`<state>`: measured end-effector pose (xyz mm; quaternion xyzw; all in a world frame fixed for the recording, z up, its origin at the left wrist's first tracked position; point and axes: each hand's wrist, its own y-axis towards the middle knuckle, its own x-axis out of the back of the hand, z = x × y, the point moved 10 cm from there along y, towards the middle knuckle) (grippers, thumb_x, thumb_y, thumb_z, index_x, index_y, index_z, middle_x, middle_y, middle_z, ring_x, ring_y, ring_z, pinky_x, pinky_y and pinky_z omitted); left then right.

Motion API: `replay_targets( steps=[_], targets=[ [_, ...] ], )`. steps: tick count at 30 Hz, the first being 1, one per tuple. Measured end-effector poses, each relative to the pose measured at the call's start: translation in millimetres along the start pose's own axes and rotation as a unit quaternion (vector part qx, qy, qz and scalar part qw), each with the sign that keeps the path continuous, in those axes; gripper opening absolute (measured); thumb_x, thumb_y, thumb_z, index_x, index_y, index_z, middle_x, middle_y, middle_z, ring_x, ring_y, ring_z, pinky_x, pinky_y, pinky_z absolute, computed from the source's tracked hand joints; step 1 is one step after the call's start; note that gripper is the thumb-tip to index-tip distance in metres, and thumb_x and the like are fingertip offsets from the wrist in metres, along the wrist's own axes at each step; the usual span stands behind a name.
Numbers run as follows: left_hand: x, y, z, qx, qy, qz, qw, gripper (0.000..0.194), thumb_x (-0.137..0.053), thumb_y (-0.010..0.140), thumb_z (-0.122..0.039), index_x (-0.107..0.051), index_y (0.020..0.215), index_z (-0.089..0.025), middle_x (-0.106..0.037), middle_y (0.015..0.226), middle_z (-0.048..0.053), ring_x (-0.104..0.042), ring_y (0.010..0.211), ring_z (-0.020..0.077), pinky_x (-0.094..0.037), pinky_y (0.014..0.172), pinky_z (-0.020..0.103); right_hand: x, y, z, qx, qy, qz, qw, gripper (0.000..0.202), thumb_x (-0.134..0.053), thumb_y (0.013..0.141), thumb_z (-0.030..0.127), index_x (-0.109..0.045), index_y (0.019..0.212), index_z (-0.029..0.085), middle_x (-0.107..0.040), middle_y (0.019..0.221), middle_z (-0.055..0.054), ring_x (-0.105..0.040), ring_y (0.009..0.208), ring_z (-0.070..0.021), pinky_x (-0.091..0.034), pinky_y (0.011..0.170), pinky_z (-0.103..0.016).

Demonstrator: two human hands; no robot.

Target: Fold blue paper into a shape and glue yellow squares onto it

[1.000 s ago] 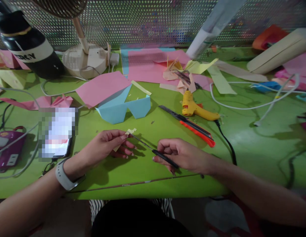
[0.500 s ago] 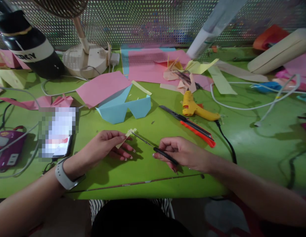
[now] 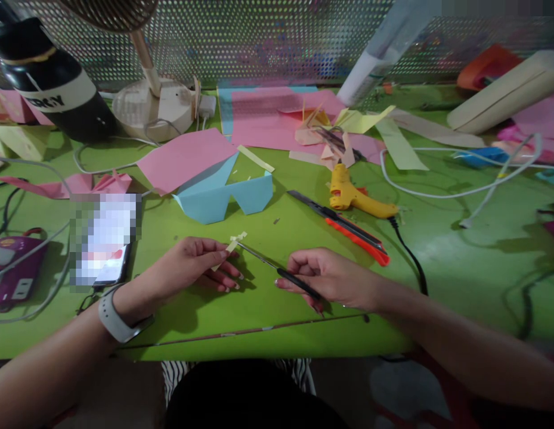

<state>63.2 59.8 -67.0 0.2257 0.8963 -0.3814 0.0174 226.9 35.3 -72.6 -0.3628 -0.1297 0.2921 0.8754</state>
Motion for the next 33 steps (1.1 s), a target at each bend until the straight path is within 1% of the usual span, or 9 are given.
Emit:
replay_targets(
  steps=[4, 8, 10, 14, 21, 26, 30, 33],
  targets=[
    [-0.5, -1, 0, -0.001, 0.002, 0.004, 1.0, 0.015, -0.066, 0.087, -0.028, -0.067, 0.086, -0.013, -0.076, 0.083, 0.008, -0.071, 0.066, 0.0134, -0.056, 0.063, 0.023, 0, 1, 1, 0.0, 0.0, 0.003, 1.0, 0.052, -0.08, 0.061, 0.059, -0.047, 0.067, 0.02, -0.055, 0.046, 0.006, -0.047, 0.038, -0.0062, -0.038, 0.04, -0.02],
    [0.5, 0, -3, -0.031, -0.001, 0.007, 0.999, 0.014, -0.065, 0.087, -0.027, -0.067, 0.089, -0.013, -0.076, 0.084, 0.008, -0.07, 0.066, 0.0128, -0.056, 0.065, 0.024, 6, -1, 9, 0.02, 0.007, -0.012, 1.0, 0.05, -0.079, 0.062, 0.059, -0.049, 0.068, 0.02, -0.056, 0.046, 0.005, -0.049, 0.038, -0.0067, -0.039, 0.04, -0.02],
    [-1.4, 0, -5, -0.041, 0.003, 0.019, 0.999, 0.015, -0.064, 0.088, -0.028, -0.067, 0.091, -0.014, -0.075, 0.084, 0.007, -0.07, 0.067, 0.0134, -0.056, 0.065, 0.025, 9, -2, 11, 0.027, 0.004, -0.017, 0.999, 0.049, -0.078, 0.063, 0.059, -0.049, 0.068, 0.02, -0.056, 0.046, 0.005, -0.049, 0.039, -0.0068, -0.039, 0.04, -0.02],
    [-7.2, -1, -3, -0.028, 0.022, 0.048, 0.998, 0.016, -0.064, 0.088, -0.029, -0.066, 0.09, -0.013, -0.075, 0.085, 0.008, -0.071, 0.07, 0.0141, -0.056, 0.068, 0.026, 11, -3, 8, 0.015, -0.013, -0.017, 1.0, 0.05, -0.079, 0.062, 0.059, -0.048, 0.066, 0.02, -0.055, 0.045, 0.005, -0.048, 0.039, -0.0067, -0.037, 0.039, -0.02],
    [-7.9, -1, 2, -0.001, 0.033, 0.055, 0.998, 0.018, -0.066, 0.087, -0.031, -0.066, 0.091, -0.014, -0.076, 0.083, 0.007, -0.071, 0.068, 0.0134, -0.053, 0.063, 0.024, 15, -3, 7, -0.003, -0.019, -0.031, 0.999, 0.054, -0.08, 0.057, 0.062, -0.048, 0.065, 0.02, -0.055, 0.045, 0.005, -0.048, 0.038, -0.0063, -0.037, 0.039, -0.019],
    [-9.7, 0, 0, -0.023, 0.022, 0.069, 0.997, 0.015, -0.065, 0.088, -0.028, -0.066, 0.089, -0.014, -0.076, 0.082, 0.007, -0.071, 0.068, 0.0139, -0.055, 0.068, 0.026, 10, -1, 8, 0.005, -0.022, -0.019, 1.0, 0.053, -0.08, 0.058, 0.061, -0.048, 0.065, 0.02, -0.055, 0.045, 0.005, -0.048, 0.039, -0.0068, -0.038, 0.04, -0.02],
    [-5.1, 0, -6, -0.062, -0.008, 0.044, 0.997, 0.014, -0.064, 0.089, -0.028, -0.065, 0.092, -0.014, -0.075, 0.085, 0.006, -0.071, 0.07, 0.0134, -0.056, 0.068, 0.026, 13, -2, 11, 0.023, -0.012, -0.024, 0.999, 0.052, -0.079, 0.06, 0.061, -0.048, 0.066, 0.02, -0.056, 0.046, 0.005, -0.049, 0.04, -0.007, -0.038, 0.041, -0.021],
    [-0.3, -2, -11, -0.086, -0.034, 0.017, 0.996, 0.015, -0.063, 0.09, -0.029, -0.065, 0.095, -0.015, -0.075, 0.09, 0.006, -0.071, 0.071, 0.0126, -0.057, 0.065, 0.023, 13, -3, 14, 0.034, -0.008, -0.016, 0.999, 0.051, -0.075, 0.064, 0.063, -0.048, 0.068, 0.02, -0.057, 0.047, 0.004, -0.049, 0.039, -0.0071, -0.034, 0.04, -0.021]
  ],
)
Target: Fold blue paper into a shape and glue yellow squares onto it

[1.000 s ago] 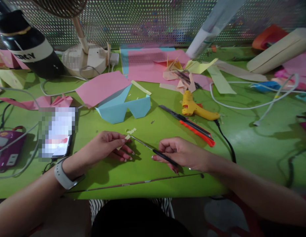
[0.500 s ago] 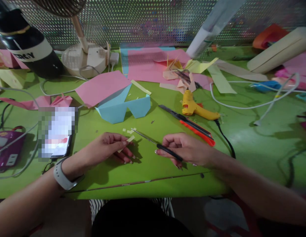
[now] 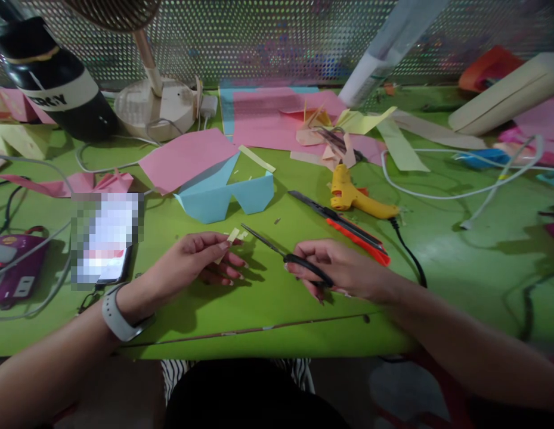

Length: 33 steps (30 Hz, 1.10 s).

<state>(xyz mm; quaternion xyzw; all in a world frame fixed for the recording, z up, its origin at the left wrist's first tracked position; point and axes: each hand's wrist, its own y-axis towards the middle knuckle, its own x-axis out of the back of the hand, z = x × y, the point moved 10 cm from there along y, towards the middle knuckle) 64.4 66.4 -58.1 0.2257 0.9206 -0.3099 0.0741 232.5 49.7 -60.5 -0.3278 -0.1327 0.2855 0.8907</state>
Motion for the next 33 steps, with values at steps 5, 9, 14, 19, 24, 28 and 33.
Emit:
replay_targets(
  steps=[5, 9, 14, 19, 24, 28, 33],
  targets=[
    [2.7, -1, -2, -0.006, -0.021, -0.018, 1.0, 0.016, -0.063, 0.091, -0.029, -0.065, 0.1, -0.015, -0.075, 0.092, 0.007, -0.071, 0.073, 0.0134, -0.057, 0.063, 0.022, -7, -2, 0, 0.002, -0.009, 0.033, 0.999, 0.047, -0.073, 0.07, 0.059, -0.048, 0.072, 0.02, -0.058, 0.049, 0.003, -0.048, 0.04, -0.0068, -0.032, 0.04, -0.021],
    [0.9, 0, 0, -0.008, -0.031, -0.009, 0.999, 0.016, -0.064, 0.09, -0.028, -0.065, 0.101, -0.015, -0.076, 0.09, 0.006, -0.072, 0.072, 0.0133, -0.057, 0.064, 0.023, -11, -3, 0, 0.002, 0.003, 0.036, 0.999, 0.049, -0.075, 0.066, 0.06, -0.048, 0.072, 0.02, -0.056, 0.05, 0.004, -0.05, 0.044, -0.0072, -0.036, 0.043, -0.021],
    [-1.3, 1, 4, -0.007, -0.032, 0.003, 0.999, 0.018, -0.067, 0.089, -0.03, -0.065, 0.099, -0.016, -0.076, 0.089, 0.005, -0.072, 0.071, 0.0129, -0.058, 0.063, 0.021, -14, -2, 2, 0.011, 0.027, 0.029, 0.999, 0.051, -0.08, 0.061, 0.058, -0.047, 0.068, 0.02, -0.051, 0.051, 0.007, -0.051, 0.045, -0.0066, -0.038, 0.043, -0.02],
    [-2.4, 1, 2, -0.015, -0.026, 0.009, 1.0, 0.019, -0.069, 0.087, -0.031, -0.065, 0.098, -0.016, -0.076, 0.089, 0.005, -0.072, 0.071, 0.0134, -0.057, 0.063, 0.022, -15, -2, 3, 0.015, 0.038, 0.024, 0.999, 0.052, -0.081, 0.059, 0.059, -0.048, 0.068, 0.019, -0.05, 0.053, 0.008, -0.051, 0.044, -0.0058, -0.038, 0.043, -0.02],
    [-1.7, 1, 2, -0.011, -0.022, 0.008, 1.0, 0.016, -0.067, 0.088, -0.029, -0.066, 0.097, -0.015, -0.077, 0.089, 0.007, -0.072, 0.07, 0.0129, -0.057, 0.064, 0.022, -14, -3, 3, 0.008, 0.023, 0.02, 0.999, 0.054, -0.081, 0.057, 0.061, -0.047, 0.067, 0.019, -0.05, 0.051, 0.008, -0.051, 0.044, -0.0061, -0.038, 0.043, -0.02],
    [-1.6, 0, 3, -0.009, -0.028, 0.009, 1.0, 0.017, -0.068, 0.087, -0.03, -0.066, 0.096, -0.015, -0.077, 0.089, 0.006, -0.071, 0.07, 0.0131, -0.056, 0.064, 0.023, -14, -3, 3, 0.006, 0.015, 0.018, 1.0, 0.055, -0.08, 0.057, 0.062, -0.047, 0.067, 0.019, -0.051, 0.05, 0.008, -0.05, 0.044, -0.0064, -0.037, 0.044, -0.02],
    [-2.0, 0, 2, -0.01, -0.032, 0.011, 0.999, 0.017, -0.068, 0.087, -0.029, -0.066, 0.096, -0.015, -0.077, 0.088, 0.007, -0.071, 0.069, 0.0137, -0.056, 0.065, 0.025, -14, -4, 5, 0.015, 0.007, 0.024, 1.0, 0.053, -0.08, 0.06, 0.06, -0.048, 0.067, 0.019, -0.051, 0.051, 0.007, -0.049, 0.045, -0.0061, -0.037, 0.044, -0.02]
  ],
)
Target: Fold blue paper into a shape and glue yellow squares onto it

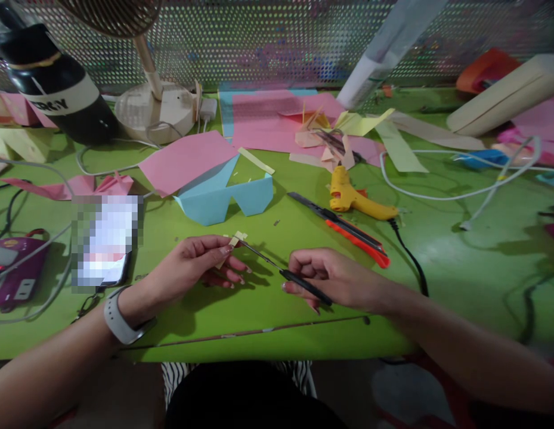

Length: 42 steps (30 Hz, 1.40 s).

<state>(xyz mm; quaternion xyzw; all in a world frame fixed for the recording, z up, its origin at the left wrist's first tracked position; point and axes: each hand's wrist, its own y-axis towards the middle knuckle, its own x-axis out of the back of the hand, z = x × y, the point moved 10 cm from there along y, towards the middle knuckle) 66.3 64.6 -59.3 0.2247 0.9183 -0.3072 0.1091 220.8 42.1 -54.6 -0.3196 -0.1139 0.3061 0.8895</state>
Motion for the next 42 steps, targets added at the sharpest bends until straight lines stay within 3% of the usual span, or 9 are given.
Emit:
replay_targets(
  steps=[42],
  targets=[
    [0.7, 0.4, -0.5, 0.004, -0.033, 0.001, 0.999, 0.013, -0.068, 0.087, -0.024, -0.066, 0.091, -0.013, -0.077, 0.082, 0.008, -0.072, 0.065, 0.0127, -0.058, 0.063, 0.021, 0.7, 1.3, -3.0, 0.006, -0.005, -0.001, 1.0, 0.049, -0.08, 0.063, 0.058, -0.049, 0.068, 0.02, -0.054, 0.051, 0.006, -0.049, 0.045, -0.0072, -0.038, 0.045, -0.022]
  ],
)
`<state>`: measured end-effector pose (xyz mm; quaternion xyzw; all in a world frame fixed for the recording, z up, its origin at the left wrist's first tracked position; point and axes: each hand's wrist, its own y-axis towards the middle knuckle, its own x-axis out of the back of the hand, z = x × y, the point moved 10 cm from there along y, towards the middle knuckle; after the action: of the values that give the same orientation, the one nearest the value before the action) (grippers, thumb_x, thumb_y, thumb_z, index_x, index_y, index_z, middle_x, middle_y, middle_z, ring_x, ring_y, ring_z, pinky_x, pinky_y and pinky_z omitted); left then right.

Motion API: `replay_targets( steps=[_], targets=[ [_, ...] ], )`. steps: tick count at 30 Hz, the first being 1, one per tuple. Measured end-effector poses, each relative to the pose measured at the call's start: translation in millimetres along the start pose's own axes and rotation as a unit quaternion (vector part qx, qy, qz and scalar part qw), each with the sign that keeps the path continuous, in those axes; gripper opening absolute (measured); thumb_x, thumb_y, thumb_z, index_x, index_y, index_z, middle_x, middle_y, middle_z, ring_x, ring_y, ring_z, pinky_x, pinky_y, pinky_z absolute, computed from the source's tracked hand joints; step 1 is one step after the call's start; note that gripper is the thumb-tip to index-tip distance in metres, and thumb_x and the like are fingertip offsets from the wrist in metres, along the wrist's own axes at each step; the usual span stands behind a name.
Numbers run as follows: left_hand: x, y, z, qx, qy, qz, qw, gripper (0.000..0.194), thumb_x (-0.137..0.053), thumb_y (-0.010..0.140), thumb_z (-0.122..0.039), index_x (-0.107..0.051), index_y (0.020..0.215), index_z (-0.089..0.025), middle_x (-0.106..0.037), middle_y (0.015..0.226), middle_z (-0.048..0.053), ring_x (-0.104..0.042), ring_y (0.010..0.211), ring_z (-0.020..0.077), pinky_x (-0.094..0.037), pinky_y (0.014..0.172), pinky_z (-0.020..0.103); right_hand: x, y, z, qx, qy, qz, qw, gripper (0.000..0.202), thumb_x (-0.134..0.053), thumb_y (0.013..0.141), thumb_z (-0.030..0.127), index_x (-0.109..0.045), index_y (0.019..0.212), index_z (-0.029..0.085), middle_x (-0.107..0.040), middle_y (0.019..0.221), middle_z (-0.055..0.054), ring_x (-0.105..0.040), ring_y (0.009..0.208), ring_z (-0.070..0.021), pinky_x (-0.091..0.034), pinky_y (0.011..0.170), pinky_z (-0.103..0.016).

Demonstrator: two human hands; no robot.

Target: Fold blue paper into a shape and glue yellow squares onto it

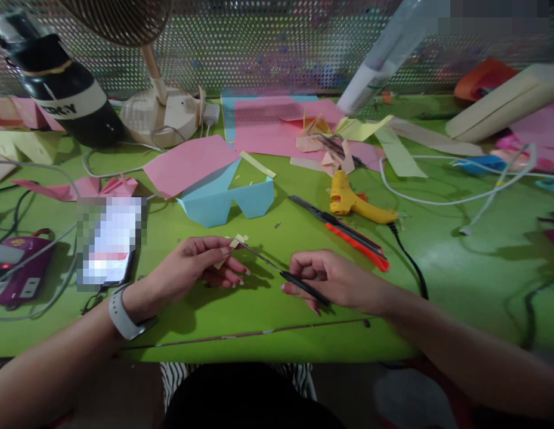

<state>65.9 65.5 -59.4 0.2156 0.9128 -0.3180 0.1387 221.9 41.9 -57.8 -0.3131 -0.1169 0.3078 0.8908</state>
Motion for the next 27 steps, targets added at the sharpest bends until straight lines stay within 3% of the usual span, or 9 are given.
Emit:
replay_targets(
  steps=[13, 21, 27],
  targets=[
    [2.2, 0, 2, 0.008, 0.013, -0.007, 1.0, 0.012, -0.067, 0.087, -0.026, -0.066, 0.091, -0.014, -0.077, 0.083, 0.008, -0.072, 0.065, 0.0131, -0.056, 0.064, 0.023, 1, 1, -2, 0.004, 0.0, -0.002, 1.0, 0.048, -0.08, 0.063, 0.057, -0.049, 0.069, 0.02, -0.052, 0.051, 0.007, -0.048, 0.045, -0.0067, -0.038, 0.044, -0.021],
    [4.8, -1, 11, 0.084, 0.052, 0.005, 0.995, 0.016, -0.069, 0.086, -0.03, -0.069, 0.092, -0.015, -0.077, 0.083, 0.008, -0.07, 0.061, 0.0115, -0.054, 0.055, 0.019, -1, 1, -10, -0.028, -0.003, 0.004, 1.0, 0.049, -0.08, 0.063, 0.057, -0.049, 0.068, 0.02, -0.054, 0.049, 0.006, -0.05, 0.043, -0.007, -0.04, 0.043, -0.022],
    [0.5, -4, 10, 0.094, 0.089, 0.016, 0.991, 0.018, -0.07, 0.085, -0.032, -0.069, 0.085, -0.013, -0.077, 0.081, 0.008, -0.071, 0.062, 0.0121, -0.055, 0.055, 0.018, 2, 1, -10, -0.029, 0.001, 0.006, 1.0, 0.048, -0.081, 0.062, 0.055, -0.049, 0.067, 0.019, -0.055, 0.046, 0.006, -0.05, 0.041, -0.0065, -0.041, 0.042, -0.02]
  ],
)
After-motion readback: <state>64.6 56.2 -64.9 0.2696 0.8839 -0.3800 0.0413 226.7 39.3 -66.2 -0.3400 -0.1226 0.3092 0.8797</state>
